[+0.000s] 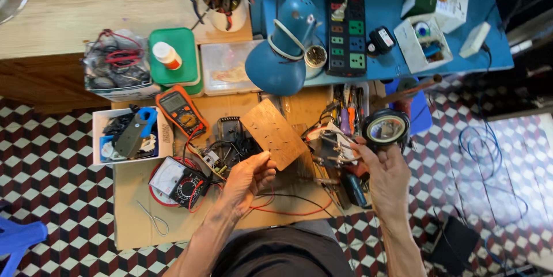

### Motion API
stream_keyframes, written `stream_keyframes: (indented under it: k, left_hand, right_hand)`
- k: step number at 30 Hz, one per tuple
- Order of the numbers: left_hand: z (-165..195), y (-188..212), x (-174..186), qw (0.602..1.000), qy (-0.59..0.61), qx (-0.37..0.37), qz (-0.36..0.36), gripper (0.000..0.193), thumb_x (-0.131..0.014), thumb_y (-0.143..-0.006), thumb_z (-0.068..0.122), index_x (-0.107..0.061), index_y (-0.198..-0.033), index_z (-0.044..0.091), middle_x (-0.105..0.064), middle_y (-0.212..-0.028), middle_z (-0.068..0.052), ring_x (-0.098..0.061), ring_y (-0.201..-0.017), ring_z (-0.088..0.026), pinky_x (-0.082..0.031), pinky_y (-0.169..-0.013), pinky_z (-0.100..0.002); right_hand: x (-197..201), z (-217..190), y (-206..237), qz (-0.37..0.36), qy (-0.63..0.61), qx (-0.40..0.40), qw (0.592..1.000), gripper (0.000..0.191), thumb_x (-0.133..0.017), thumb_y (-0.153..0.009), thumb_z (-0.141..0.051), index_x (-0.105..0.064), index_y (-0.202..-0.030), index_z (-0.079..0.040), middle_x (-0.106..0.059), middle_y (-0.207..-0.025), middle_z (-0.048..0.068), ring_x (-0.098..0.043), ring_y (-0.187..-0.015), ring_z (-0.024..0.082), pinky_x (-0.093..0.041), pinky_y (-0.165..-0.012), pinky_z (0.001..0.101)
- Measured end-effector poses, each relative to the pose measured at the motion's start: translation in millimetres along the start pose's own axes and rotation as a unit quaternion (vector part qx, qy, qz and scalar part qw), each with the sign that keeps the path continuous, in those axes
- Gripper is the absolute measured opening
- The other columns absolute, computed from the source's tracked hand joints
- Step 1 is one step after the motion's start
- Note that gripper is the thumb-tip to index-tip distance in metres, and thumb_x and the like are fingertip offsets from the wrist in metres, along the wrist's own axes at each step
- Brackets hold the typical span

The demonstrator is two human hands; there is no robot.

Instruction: The person inspects small electronic components on a wooden board using a magnifying lamp and a heat gun. They pick up and examine individual components, place them back, and use the heat gun to apply heat to the board.

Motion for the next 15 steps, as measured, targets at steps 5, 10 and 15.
stream_keyframes:
  k: [5, 10, 15]
  left_hand:
    - [-4, 44, -4, 0.996, 0.045, -0.057, 0.055, 0.021, -0.07, -0.092, 0.023, -0.07, -0.104, 0.006, -0.075, -0.09, -0.006, -0.07, -0.077, -0.013, -0.059, -0.071, -0.027]
    - [-21, 81, -1, 0.981, 0.09, -0.123, 0.122, 0.021, -0.071, -0.092, 0.023, -0.067, -0.104, 0.007, -0.074, -0.087, -0.006, -0.07, -0.076, -0.013, -0.059, -0.071, -0.027]
    - [-37, 100, -8, 0.965, 0.106, -0.152, 0.185, 0.022, -0.072, -0.092, 0.024, -0.067, -0.104, 0.006, -0.073, -0.085, -0.006, -0.07, -0.074, -0.013, -0.059, -0.071, -0.027]
  right_hand:
    - [-42, 53, -72, -0.014, -0.078, -0.018, 0.997, 0.027, -0.069, -0.094, -0.013, -0.065, -0.118, -0.002, -0.075, -0.11, 0.007, -0.071, -0.101, 0.013, -0.056, -0.084, 0.0248]
    - [-74, 108, -117, -0.07, -0.12, 0.017, 0.99, 0.032, -0.078, -0.092, -0.012, -0.067, -0.119, 0.001, -0.07, -0.099, 0.008, -0.063, -0.085, 0.012, -0.051, -0.076, 0.0255]
    - [-89, 130, -133, -0.054, -0.179, -0.025, 0.982, 0.028, -0.076, -0.09, -0.009, -0.063, -0.113, -0.002, -0.07, -0.1, 0.004, -0.064, -0.087, 0.01, -0.05, -0.076, 0.0239]
Point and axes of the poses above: each hand's wrist, its own y-axis away from the middle knuckle, its own x-axis out of the back of the hand, z = x × y, the point moved 6 cm from there along -y, towards the middle knuckle
